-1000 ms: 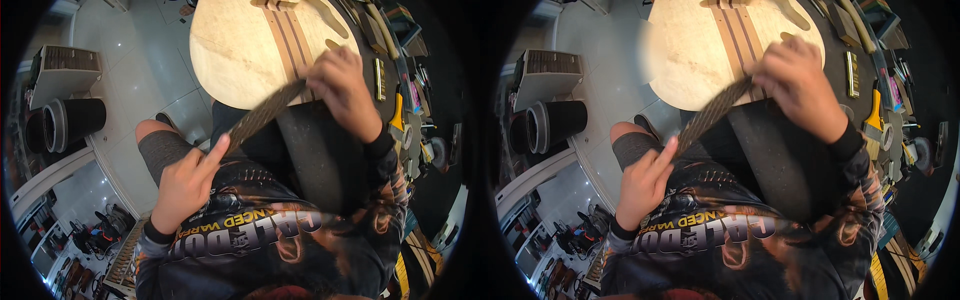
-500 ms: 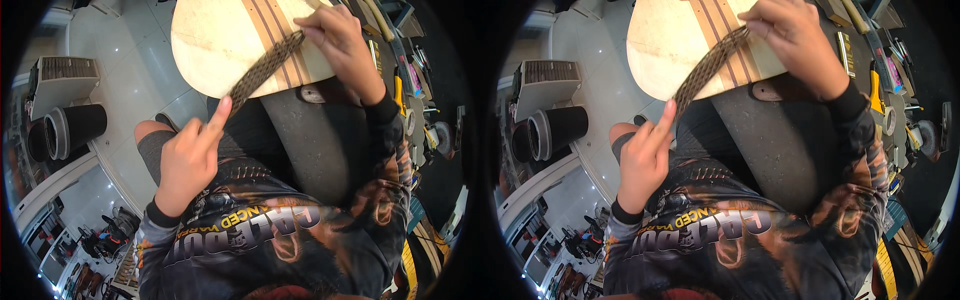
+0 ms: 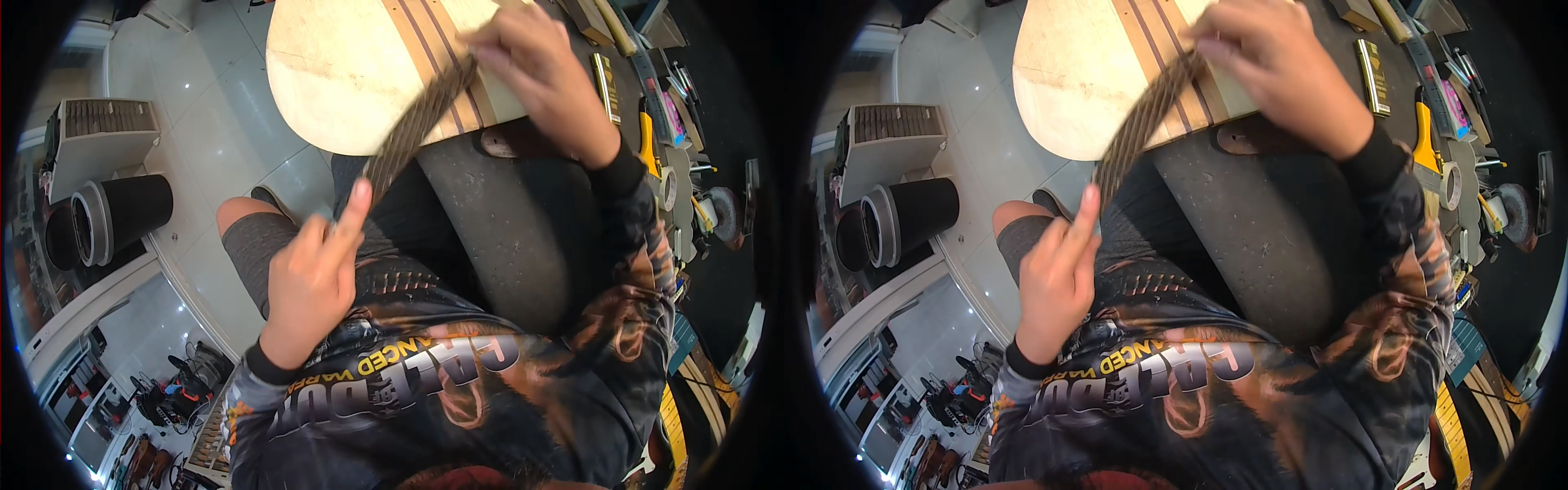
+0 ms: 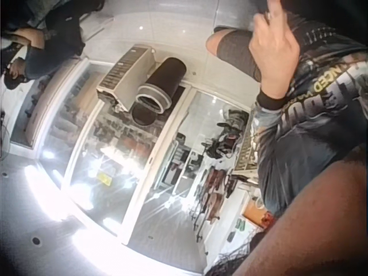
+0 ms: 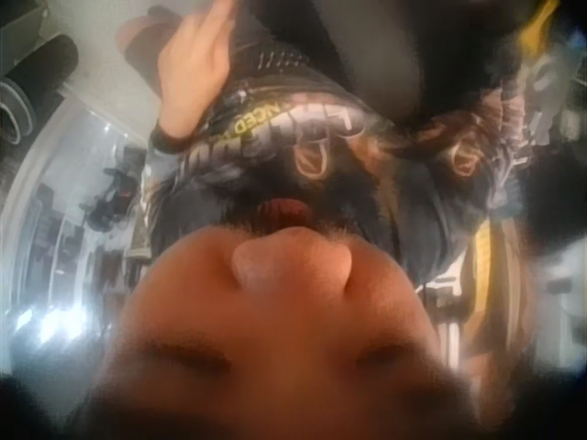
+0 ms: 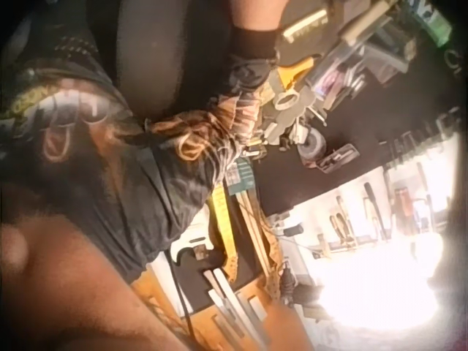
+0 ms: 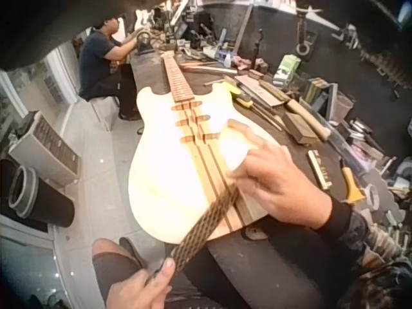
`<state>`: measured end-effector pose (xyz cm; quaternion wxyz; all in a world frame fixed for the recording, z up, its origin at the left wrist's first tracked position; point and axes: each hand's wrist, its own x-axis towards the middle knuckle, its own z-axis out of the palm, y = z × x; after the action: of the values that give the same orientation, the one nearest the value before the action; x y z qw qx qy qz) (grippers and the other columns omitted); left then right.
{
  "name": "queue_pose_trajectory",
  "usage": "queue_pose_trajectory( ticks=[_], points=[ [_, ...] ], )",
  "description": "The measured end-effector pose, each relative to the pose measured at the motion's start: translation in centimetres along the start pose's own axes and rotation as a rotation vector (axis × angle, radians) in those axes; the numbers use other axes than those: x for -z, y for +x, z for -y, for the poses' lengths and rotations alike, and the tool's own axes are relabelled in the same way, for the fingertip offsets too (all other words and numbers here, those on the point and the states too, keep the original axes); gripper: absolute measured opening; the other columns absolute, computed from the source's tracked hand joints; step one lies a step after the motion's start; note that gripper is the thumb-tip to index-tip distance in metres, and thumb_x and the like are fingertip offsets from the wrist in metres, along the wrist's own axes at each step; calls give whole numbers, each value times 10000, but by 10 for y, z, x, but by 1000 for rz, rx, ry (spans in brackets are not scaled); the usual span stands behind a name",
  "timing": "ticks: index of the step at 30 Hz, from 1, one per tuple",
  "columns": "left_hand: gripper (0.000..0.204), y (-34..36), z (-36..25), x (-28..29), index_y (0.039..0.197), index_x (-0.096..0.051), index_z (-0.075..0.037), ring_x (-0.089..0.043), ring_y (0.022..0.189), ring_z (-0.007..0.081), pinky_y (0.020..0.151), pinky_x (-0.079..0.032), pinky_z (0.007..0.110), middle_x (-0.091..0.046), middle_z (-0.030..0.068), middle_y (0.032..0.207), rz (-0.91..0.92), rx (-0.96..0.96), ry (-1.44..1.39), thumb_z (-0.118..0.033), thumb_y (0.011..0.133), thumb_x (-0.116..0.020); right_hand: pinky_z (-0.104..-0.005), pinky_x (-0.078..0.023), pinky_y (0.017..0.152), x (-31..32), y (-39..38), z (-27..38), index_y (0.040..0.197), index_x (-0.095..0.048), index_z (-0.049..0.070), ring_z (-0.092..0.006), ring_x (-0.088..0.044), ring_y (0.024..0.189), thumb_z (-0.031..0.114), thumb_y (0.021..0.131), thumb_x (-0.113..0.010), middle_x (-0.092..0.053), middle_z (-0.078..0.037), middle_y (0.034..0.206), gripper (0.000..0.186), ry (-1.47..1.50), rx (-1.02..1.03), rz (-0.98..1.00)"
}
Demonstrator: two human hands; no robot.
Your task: The person sands the surface of a wooden guitar body using a sanding block and a rasp tool, reaching for different tools from the workbench and applying them to the wood in multiple directions.
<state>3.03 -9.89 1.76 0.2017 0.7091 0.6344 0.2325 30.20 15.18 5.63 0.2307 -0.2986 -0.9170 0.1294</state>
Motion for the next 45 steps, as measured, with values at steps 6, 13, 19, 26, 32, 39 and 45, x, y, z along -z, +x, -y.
queue_pose_trajectory(
  ticks=[6, 13, 19, 26, 32, 39, 45],
  points=[
    [741, 3, -6, -1, 1659, -620, -155, -621, 702, 354, 692, -542, 449, -556, 148, 841, 8, -3, -23, 43, 960, -768, -423, -400, 1019, -3, 2, -11, 1188, -813, 96, -263, -602, 1072, 109, 1067, -708, -637, -46, 992, 161, 109, -7, -9],
    [773, -19, -3, -2, 1680, -593, -154, -602, 698, 358, 702, -536, 452, -525, 147, 833, 57, 7, 14, 61, 959, -768, -458, -388, 1024, 8, -7, 11, 1096, -758, 95, -317, -604, 1069, 100, 1051, -728, -662, -94, 997, 55, 62, -73, 144],
    [767, 23, -17, -2, 1678, -592, -138, -612, 713, 358, 713, -542, 446, -550, 160, 850, 9, 0, 13, 74, 958, -750, -460, -449, 959, 10, 9, -15, 1113, -749, 50, -345, -612, 1067, 82, 1027, -739, -728, -136, 1086, 93, 78, -109, -38],
    [817, -18, -10, -7, 1710, -562, -251, -644, 691, 323, 655, -547, 471, -512, 115, 834, -12, -28, -47, -31, 960, -802, -430, -403, 1014, 4, -13, 1, 1202, -801, 106, -258, -618, 1066, 123, 1100, -677, -669, -39, 1008, 161, -96, 81, 63],
    [824, 11, -9, -18, 1714, -556, -253, -627, 669, 330, 649, -541, 479, -515, 119, 822, -78, -67, 21, -33, 960, -806, -464, -448, 993, 14, 1, -3, 1122, -742, 55, -331, -615, 1089, 84, 1038, -734, -718, -110, 1067, 89, 38, -113, 19],
    [823, 15, -16, -16, 1709, -560, -245, -599, 661, 344, 641, -527, 482, -484, 120, 808, -76, -48, 21, -15, 956, -802, -458, -421, 1016, 14, 6, -11, 1132, -754, 56, -319, -599, 1077, 101, 1051, -743, -722, -101, 1089, 93, 164, -137, -5],
    [813, -24, -12, -18, 1712, -554, -257, -608, 669, 348, 647, -529, 493, -500, 122, 811, -35, -24, 4, -25, 971, -794, -436, -418, 1018, 2, -13, -4, 1119, -762, 79, -307, -609, 1122, 151, 1089, -710, -714, -94, 1080, 94, 204, -39, 141]
  ],
)
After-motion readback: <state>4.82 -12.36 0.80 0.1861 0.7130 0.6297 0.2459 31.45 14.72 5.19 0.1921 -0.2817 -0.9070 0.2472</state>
